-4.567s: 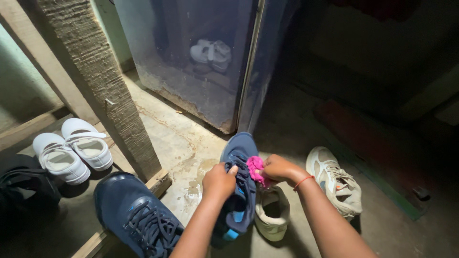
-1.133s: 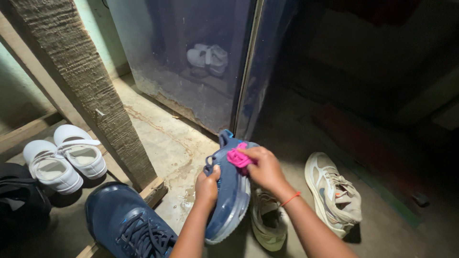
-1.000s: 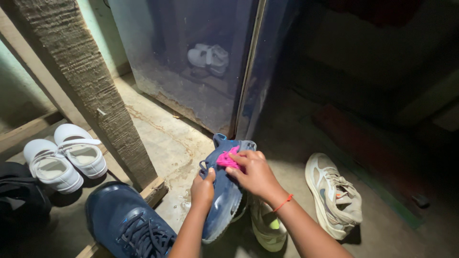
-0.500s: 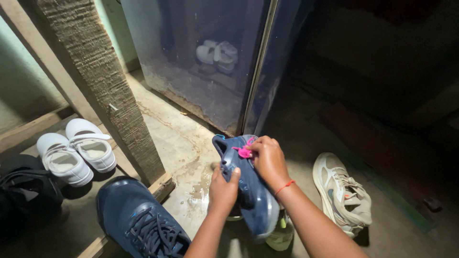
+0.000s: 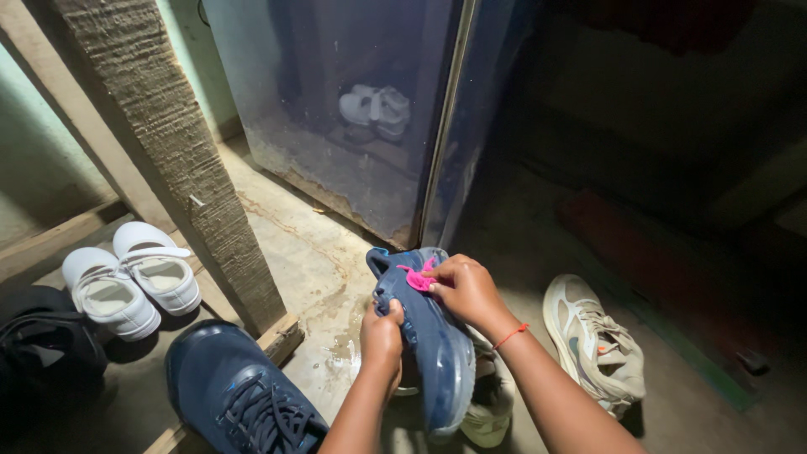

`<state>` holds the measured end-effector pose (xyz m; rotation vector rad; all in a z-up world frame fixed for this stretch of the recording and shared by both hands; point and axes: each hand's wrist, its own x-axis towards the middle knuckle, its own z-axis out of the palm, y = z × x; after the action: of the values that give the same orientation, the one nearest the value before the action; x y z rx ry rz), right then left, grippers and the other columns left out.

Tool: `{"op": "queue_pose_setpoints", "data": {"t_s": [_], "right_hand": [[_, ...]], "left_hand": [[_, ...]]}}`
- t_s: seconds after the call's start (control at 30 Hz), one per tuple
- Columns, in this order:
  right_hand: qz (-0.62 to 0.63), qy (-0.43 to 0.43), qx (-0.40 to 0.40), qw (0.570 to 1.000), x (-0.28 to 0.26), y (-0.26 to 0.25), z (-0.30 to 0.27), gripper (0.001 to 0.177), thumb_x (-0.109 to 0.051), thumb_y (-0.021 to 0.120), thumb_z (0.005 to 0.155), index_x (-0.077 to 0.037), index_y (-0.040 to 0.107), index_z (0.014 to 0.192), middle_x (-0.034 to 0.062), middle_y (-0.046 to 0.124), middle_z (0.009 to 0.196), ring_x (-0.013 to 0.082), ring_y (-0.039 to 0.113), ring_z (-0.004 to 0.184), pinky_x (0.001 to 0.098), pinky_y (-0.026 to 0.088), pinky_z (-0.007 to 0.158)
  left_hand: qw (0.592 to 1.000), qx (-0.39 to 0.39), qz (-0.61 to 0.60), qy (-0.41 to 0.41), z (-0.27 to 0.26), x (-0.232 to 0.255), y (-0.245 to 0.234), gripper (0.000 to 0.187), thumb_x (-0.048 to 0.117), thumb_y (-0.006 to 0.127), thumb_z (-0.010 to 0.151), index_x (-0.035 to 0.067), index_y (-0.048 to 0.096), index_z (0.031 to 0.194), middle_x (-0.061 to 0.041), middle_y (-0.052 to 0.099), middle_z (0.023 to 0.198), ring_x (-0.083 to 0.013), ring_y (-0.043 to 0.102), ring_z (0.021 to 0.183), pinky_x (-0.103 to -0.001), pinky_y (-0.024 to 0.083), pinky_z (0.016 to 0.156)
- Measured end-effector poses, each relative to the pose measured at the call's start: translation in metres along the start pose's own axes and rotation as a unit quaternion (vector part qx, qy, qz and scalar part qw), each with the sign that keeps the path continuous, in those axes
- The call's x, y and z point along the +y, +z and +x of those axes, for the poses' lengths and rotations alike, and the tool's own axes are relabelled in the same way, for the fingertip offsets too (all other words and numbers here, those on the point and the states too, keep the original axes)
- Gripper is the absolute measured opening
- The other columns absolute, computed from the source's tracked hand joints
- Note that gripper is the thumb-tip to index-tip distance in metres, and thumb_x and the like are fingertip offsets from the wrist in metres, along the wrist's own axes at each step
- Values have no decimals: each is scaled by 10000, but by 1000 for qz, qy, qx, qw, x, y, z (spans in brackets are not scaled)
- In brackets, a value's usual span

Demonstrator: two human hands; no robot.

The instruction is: The person scrubs a blue sneaker with a pink cloth, repeatedly dipping the cloth into a small metal bowl of water. They clean the upper, sides, and sole of the shoe, rotating it to reach different areas.

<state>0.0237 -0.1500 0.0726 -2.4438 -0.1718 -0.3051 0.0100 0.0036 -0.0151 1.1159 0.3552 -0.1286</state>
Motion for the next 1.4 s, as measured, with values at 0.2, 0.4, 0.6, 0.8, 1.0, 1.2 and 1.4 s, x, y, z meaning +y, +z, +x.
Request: {"op": "queue_pose_setpoints", "data": {"t_s": [0.2,0.4,0.6,0.8,1.0,1.2,1.4], "right_hand": [[-21,-55,9,998,-7,-1,-3,231,-125,822,739,-121,829,970,106,732,894,254,707,853,358,565,769],[13,-22,0,1000,-21,20,-12,268,-127,846,697,-136,826,964,99,720,885,244,713,828,358,574,748],[-33,-75,-16,997,-36,15,-9,234,-98,824,719,-115,822,953,120,717,893,294,687,885,395,555,776],[-82,-142,-74,984,-44,-5,-12,142,-130,829,757,-64,793,878,141,690,852,337,662,899,422,535,797],[-50,-138,-81,986,-30,-15,-21,120,-86,798,714,-60,785,831,125,702,845,321,669,875,420,547,773],[-73,-131,8,989,-22,10,2,211,28,710,682,-75,806,840,125,717,868,335,649,897,420,543,784],[40,-4,-59,997,-24,5,17,206,20,721,760,-70,795,930,106,739,918,241,748,807,358,598,734]], "left_hand": [[997,20,71,35,-11,15,-11,314,176,640,924,13,707,1183,-106,743,1043,-203,665,900,-358,523,858],[985,68,161,10,-13,19,-38,418,303,650,882,58,732,1211,-138,788,1104,-275,720,1018,-383,518,924],[946,116,300,42,-4,13,-38,512,491,629,903,124,705,1252,-161,751,1130,-338,674,1083,-421,493,970],[904,148,390,91,-10,25,-30,666,608,698,815,139,681,1287,-191,662,1124,-358,628,1096,-432,495,981],[866,134,416,243,-12,32,-16,625,549,753,772,74,702,1175,-194,714,1093,-393,633,1107,-458,498,958],[896,88,408,149,4,29,-18,565,509,713,837,104,691,1231,-205,740,1101,-410,686,1045,-487,519,931],[940,98,283,165,-2,41,-12,470,446,699,849,82,743,1142,-173,782,1022,-347,746,970,-440,553,884]]}}
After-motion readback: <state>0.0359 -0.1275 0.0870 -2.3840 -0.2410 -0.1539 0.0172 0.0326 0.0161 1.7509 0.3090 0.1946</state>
